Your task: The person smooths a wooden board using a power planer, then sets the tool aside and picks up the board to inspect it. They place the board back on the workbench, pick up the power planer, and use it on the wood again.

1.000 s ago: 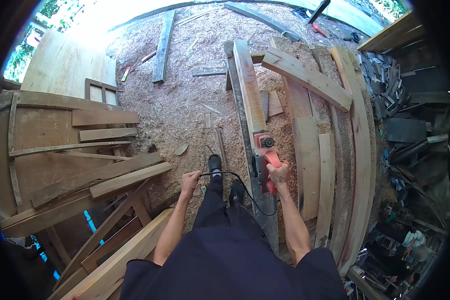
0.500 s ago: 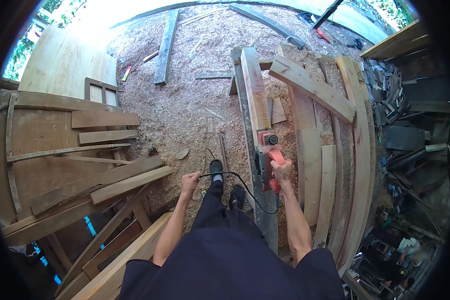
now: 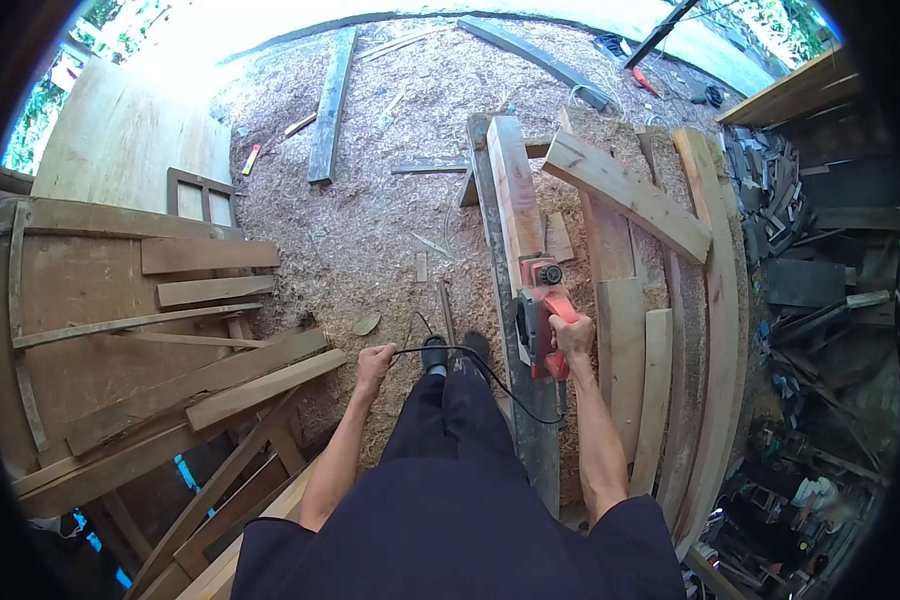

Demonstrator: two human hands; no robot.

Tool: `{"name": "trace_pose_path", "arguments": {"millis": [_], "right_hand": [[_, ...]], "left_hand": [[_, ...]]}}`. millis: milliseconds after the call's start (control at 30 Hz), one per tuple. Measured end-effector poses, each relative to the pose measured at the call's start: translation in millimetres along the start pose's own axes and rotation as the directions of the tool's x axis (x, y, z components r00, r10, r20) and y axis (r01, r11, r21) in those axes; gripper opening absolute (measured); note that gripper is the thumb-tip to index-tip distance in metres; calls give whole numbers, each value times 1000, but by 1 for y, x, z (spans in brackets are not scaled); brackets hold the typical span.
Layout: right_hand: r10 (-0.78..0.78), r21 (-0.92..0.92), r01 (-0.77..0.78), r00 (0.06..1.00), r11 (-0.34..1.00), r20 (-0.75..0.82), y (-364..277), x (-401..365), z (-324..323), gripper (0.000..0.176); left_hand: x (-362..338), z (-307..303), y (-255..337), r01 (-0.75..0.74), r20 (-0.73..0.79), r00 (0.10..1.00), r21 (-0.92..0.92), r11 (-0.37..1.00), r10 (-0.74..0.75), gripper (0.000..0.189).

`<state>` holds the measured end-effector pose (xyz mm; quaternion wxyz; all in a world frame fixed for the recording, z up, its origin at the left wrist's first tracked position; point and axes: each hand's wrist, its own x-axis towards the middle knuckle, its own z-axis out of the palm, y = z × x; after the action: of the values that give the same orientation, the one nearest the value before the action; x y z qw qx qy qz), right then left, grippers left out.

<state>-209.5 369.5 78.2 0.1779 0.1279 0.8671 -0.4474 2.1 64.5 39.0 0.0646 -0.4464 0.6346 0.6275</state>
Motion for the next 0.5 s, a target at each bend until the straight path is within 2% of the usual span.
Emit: {"name": "trace_pose_path", "arguments": {"millis": [167, 233, 333, 500], "right_hand": [[-12, -38, 11, 1000, 999, -25, 1, 9, 1, 18], [14, -68, -15, 1000, 998, -13, -3, 13, 5, 27], [31, -120, -32, 1000, 992, -5, -22, 18, 6, 28], [-1, -85, 0, 1000, 996, -13, -25, 35, 13, 24]], "left_hand": [[13, 7, 5, 2, 21, 1000, 38, 999, -3, 37], [13, 8, 11, 1, 22, 1000, 28, 1000, -1, 37], [18, 13, 25, -7, 28, 1000, -2, 1000, 7, 37], [29, 17, 36, 6, 16, 1000, -31, 999, -5, 37]]}}
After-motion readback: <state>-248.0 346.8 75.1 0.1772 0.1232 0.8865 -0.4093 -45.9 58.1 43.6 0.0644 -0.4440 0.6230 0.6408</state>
